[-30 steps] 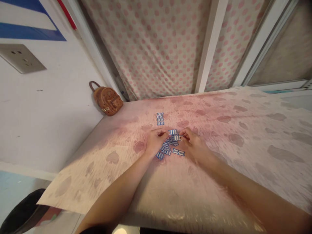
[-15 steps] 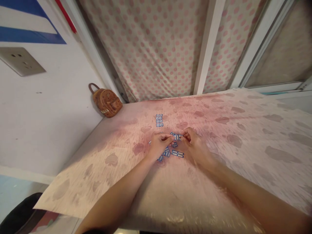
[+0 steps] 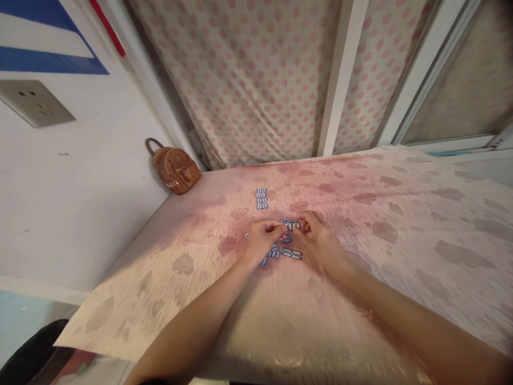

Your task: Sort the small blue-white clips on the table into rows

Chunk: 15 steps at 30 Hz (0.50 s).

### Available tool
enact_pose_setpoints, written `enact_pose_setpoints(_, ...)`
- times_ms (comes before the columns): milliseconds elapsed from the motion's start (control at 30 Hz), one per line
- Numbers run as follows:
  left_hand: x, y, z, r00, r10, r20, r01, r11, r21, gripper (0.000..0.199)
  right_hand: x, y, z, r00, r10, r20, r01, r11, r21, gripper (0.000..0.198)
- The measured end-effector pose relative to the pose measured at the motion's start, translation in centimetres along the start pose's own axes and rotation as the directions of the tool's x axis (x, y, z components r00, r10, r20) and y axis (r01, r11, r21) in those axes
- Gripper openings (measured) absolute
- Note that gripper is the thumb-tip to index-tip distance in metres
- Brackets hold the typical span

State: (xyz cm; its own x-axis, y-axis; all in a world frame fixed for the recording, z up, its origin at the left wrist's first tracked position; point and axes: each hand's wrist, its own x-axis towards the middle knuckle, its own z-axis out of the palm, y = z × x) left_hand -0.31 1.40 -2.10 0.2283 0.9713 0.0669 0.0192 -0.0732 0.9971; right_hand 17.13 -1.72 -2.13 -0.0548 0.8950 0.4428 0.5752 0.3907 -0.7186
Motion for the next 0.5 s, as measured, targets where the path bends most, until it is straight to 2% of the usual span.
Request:
enact_pose_setpoints(100,-0.08,0.32,0.01,1.000,0.013,-0.011,-0.013,1.000,0.012,0.020,0.08,0.04,-0.22,0.988,-0.150,0.032,0.153,0.983,-0.106,0.029)
enact_pose_setpoints(200,-0.12,0.49,0.06,1.000,0.007,-0.015,-0.007,1.000,-0.001,0.020,0.17,0.23,-0.26,0.971,-0.231,0.066,0.239,0.952,-0.190,0.029)
enact_pose_setpoints(333,-0.18,0.55,0.03,1.000,-0.019,-0.010,0.018,0.999,-0.034,0.022,0.23,0.39,-0.23,0.964,-0.254,0.081,0.266,0.933,-0.243,0.025)
enact_pose_setpoints(500,-0.20,0.61,0.01,0.999,-0.046,-0.004,0.046,0.997,-0.063,0.024,0.22,0.34,-0.26,0.969,-0.231,0.090,0.245,0.945,-0.219,0.024)
